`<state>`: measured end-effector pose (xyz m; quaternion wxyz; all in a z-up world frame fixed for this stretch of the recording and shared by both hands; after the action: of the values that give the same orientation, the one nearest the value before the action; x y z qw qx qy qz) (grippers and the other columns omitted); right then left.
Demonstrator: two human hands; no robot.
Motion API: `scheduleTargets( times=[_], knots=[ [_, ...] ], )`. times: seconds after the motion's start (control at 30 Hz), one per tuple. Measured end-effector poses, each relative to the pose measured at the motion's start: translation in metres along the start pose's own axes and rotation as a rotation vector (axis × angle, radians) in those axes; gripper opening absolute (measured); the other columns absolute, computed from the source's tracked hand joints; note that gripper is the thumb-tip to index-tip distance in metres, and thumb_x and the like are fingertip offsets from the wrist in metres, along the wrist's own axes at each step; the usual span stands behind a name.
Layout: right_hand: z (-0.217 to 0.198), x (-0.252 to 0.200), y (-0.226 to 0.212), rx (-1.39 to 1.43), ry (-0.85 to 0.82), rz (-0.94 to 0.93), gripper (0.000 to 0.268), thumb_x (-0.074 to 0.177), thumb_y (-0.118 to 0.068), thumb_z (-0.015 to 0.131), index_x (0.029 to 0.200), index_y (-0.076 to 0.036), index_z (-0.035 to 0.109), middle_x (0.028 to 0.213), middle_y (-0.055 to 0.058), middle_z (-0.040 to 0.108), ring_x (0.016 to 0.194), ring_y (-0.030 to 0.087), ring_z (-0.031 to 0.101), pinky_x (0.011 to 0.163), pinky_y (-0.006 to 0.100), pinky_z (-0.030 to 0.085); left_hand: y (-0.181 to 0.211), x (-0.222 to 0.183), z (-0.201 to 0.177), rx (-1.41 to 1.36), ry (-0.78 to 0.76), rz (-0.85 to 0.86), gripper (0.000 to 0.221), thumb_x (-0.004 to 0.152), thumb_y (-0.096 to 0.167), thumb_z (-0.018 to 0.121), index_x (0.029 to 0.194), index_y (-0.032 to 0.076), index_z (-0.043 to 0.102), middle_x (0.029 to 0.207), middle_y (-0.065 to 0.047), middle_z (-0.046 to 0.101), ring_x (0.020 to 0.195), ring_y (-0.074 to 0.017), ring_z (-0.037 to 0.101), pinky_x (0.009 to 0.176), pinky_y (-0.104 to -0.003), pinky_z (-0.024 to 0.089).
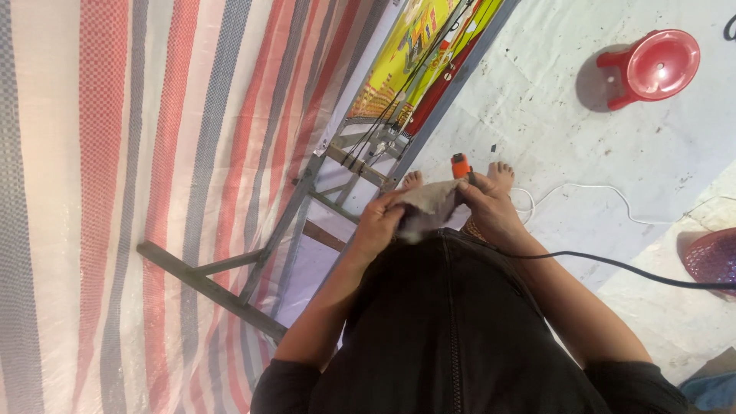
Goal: Measure a metal frame and use a heat gun to attach a banner
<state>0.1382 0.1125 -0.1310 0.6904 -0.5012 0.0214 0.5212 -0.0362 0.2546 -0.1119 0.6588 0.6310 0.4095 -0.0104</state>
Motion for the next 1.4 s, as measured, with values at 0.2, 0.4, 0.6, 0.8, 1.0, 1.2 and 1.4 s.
scheduleTargets(
  times=[0.2,0.4,0.6,0.8,1.0,1.2,1.4],
  knots=[
    [0.033,-0.009,-0.026,0.062,0.060,0.109,0.016,0.099,-0.013,0.069,0.092,-0.001,0.061,0.064,0.003,0.060,0.049,0.010,0.060,0.046,0.021,0.048,0.007,0.005,-0.007,-0.283,0.043,-0.033,0.028,0.106,0.023,0.059,0.102,0.002,0.078,0.087,-0.012,0.075,0.082,-0.0131,0.064,0.080,-0.034,0.055],
    [0.006,-0.009,0.015,-0.508,-0.045,0.295,0.018,0.095,-0.017,0.074,0.091,0.000,0.071,0.068,0.009,0.064,0.054,0.016,0.055,0.052,0.030,0.045,0.042,-0.012,-0.030,0.378,0.116,-0.038,0.032,0.101,0.037,0.068,0.107,0.007,0.076,0.090,-0.020,0.076,0.088,-0.0432,0.073,0.077,-0.051,0.057],
    [0.003,-0.002,0.080,-0.790,-0.371,0.168,0.027,0.088,-0.025,0.079,0.080,-0.001,0.069,0.065,0.012,0.064,0.066,0.022,0.055,0.065,0.038,0.046,-0.012,-0.033,-0.057,1.041,0.142,-0.226,0.026,0.094,0.051,0.066,0.103,0.027,0.066,0.080,-0.008,0.075,0.082,-0.0389,0.075,0.073,-0.052,0.059],
    [0.044,-0.002,0.046,-0.794,-0.329,0.069,0.023,0.088,-0.026,0.081,0.080,-0.007,0.070,0.069,0.007,0.070,0.070,0.019,0.064,0.065,0.035,0.048,0.027,-0.047,-0.074,0.923,0.658,0.188,0.023,0.091,0.049,0.072,0.100,0.027,0.073,0.078,0.001,0.076,0.072,-0.0251,0.074,0.073,-0.038,0.056],
    [0.039,0.031,0.083,-1.033,-0.264,-0.015,0.033,0.088,-0.041,0.079,0.089,-0.009,0.070,0.083,0.017,0.074,0.089,0.040,0.073,0.074,0.048,0.053,0.062,-0.042,-0.021,0.885,0.401,0.688,0.040,0.104,0.016,0.060,0.143,0.007,0.056,0.144,-0.022,0.053,0.132,-0.0459,0.050,0.109,-0.058,0.041],
    [0.024,0.031,0.082,-1.078,-0.169,0.127,0.037,0.092,-0.047,0.072,0.115,-0.018,0.076,0.101,0.019,0.076,0.100,0.039,0.072,0.085,0.050,0.056,0.016,-0.020,0.002,1.183,0.479,0.723,0.048,0.103,0.036,0.055,0.147,0.017,0.058,0.149,-0.010,0.055,0.130,-0.0341,0.058,0.102,-0.049,0.048],
    [-0.010,0.012,0.077,-0.815,-0.071,0.300,0.041,0.094,-0.037,0.074,0.120,-0.005,0.074,0.098,0.014,0.078,0.082,0.022,0.072,0.070,0.037,0.057,0.020,-0.017,0.008,1.307,0.478,0.681,0.055,0.103,0.040,0.052,0.154,0.020,0.049,0.160,-0.007,0.046,0.139,-0.0360,0.050,0.108,-0.055,0.042]
  ],
)
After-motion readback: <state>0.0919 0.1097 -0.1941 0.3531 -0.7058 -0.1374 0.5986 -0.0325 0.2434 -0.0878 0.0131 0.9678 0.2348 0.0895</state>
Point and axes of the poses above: each hand's wrist, its own x-axis towards the middle knuckle, its own z-axis out of the palm, y = z × x, the point moved 8 cm from there along x, towards the middle knuckle
